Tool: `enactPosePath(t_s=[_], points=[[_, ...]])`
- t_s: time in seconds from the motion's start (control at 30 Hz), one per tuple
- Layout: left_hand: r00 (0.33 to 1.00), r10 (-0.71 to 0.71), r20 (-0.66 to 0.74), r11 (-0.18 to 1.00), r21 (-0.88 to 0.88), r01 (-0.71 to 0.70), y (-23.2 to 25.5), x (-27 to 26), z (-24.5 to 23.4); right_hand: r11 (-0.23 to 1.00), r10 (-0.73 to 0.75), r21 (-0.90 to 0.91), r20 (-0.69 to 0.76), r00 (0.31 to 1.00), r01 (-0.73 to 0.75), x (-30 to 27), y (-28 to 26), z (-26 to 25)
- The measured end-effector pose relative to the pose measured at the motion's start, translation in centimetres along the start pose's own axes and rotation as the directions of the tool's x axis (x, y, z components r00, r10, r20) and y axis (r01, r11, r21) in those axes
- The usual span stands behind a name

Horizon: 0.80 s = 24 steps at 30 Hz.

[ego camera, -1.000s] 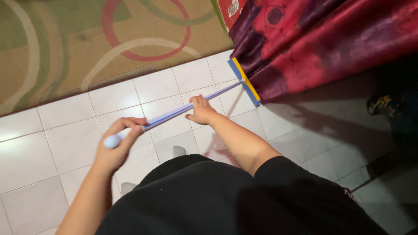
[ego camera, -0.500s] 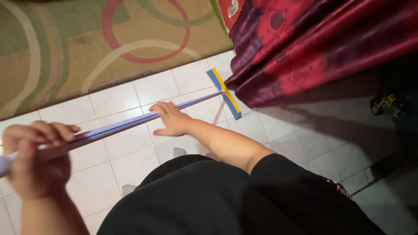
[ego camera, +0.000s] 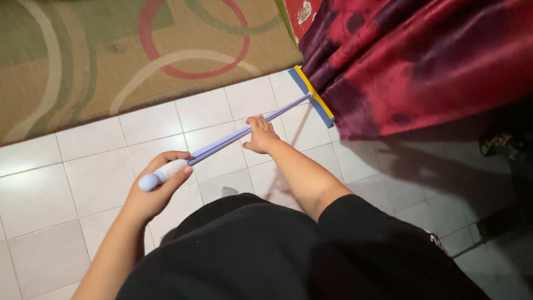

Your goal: The person sweeps a tiled floor using a long-handled brush tool, moving it back and forth across different sections of the ground.

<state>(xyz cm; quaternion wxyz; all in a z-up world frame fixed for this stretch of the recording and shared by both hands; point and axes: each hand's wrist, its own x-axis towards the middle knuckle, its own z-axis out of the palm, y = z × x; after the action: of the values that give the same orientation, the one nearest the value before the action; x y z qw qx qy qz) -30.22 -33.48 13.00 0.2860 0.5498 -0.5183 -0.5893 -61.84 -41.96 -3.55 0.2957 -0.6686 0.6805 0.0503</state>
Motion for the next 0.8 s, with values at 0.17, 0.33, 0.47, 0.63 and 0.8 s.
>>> enactPosePath(t_s=[0.17,0.33,0.47,0.63,0.8], points=[[0.995,0.098,-0.033,0.994,0.055,-0.096,-0.1,-1.4,-1.6,1.0,-0.001,0.013,-0.002,1.0,0.001,-0.9,-1.3,0.8],[0.955,0.295,-0.011,0.955,0.037,-0.294,-0.5,-3.1,-3.8,0.988,-0.105,0.107,-0.06,0.993,0.111,-2.7,-3.5,2.1],[0.94,0.333,-0.074,0.941,-0.031,-0.336,-1.6,-5.5,-5.5,0.985,-0.152,0.079,-0.056,0.987,0.156,-4.6,-6.1,3.0],[0.931,0.337,-0.139,0.916,-0.181,-0.358,-3.1,-9.9,-9.8,0.975,-0.217,0.056,0.013,0.976,0.216,-7.0,-11.3,5.0],[0.899,0.311,-0.309,0.873,-0.28,-0.399,-5.5,-18.1,-15.8,0.916,-0.4,0.04,0.051,0.915,0.398,-11.0,-18.9,9.4]])
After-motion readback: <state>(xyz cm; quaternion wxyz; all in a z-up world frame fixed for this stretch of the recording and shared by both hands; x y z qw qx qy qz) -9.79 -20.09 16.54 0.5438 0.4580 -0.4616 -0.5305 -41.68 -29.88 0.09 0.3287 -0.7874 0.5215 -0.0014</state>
